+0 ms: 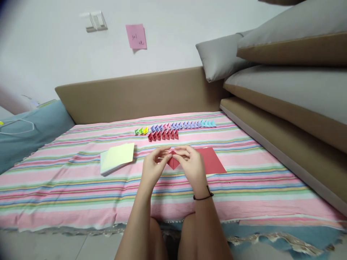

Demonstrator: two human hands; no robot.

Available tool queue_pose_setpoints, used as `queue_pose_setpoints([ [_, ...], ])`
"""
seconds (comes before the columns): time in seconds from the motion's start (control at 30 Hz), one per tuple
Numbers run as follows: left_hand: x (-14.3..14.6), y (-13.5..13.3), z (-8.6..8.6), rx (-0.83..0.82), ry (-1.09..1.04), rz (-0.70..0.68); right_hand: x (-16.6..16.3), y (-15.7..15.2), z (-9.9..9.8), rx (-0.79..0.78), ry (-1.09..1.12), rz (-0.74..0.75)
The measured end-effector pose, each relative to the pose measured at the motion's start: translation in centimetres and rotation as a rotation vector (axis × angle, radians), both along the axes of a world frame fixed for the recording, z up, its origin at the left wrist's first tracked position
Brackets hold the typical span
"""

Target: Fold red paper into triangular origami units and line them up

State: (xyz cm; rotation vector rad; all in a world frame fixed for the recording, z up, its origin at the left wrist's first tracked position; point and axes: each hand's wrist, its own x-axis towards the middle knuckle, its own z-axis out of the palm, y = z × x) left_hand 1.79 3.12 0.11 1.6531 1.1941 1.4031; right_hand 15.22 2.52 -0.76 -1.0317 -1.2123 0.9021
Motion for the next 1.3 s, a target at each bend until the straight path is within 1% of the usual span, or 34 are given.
queue_pose_setpoints([
  [0.1, -0.2, 0.3, -0.2, 0.041, -0.021, -0.040, -0.1, -0.2, 0.2, 0.000, -0.120, -0.023],
  [0.2, -0.3, 0.6, -0.5, 0.042, -0.070, -0.052, -0.4, -0.3, 0.2, 0.012, -0.174, -0.020],
  [0.3, -0.3, 1.1, -1.0, 0.030, -0.129, -0.032, -0.6, -0.2, 0.0, 0.023, -0.160, -0.012],
  [0.43, -0.3, 1.9, -1.9, 0.004, -0.238, 0.046, -0.8, 0.2, -0.7, 0.012, -0.113, 0.034],
  [0.6, 0.3, 2.2, -2.6, -0.042, -0.325, 0.070, -0.7, 0.8, -1.6, -0.009, -0.068, -0.028],
  [0.67, 0.7, 2.2, -2.7, -0.051, -0.355, 0.086, -0.7, 1.0, -1.9, -0.011, -0.034, -0.032],
  [0.77, 1.0, 2.1, -2.6, -0.061, -0.384, 0.093, -0.6, 1.3, -2.4, -0.017, 0.032, 0.005],
  [0.9, 1.1, 2.1, -2.5, -0.084, -0.385, 0.052, -0.2, 1.4, -2.7, -0.026, 0.069, 0.009],
  [1.0, 1.0, 2.0, -2.4, -0.098, -0.376, 0.028, -0.1, 1.2, -2.5, -0.036, 0.079, 0.010],
  [1.07, 1.0, 2.0, -2.2, -0.089, -0.376, 0.049, -0.3, 0.9, -2.2, -0.051, 0.086, 0.043],
  [1.2, 1.2, 1.8, -2.0, -0.037, -0.377, 0.142, -0.9, 0.3, -1.8, -0.087, 0.062, 0.121],
  [1.3, 1.4, 1.7, -2.0, -0.002, -0.355, 0.206, -1.4, 0.0, -1.8, -0.073, 0.022, 0.108],
])
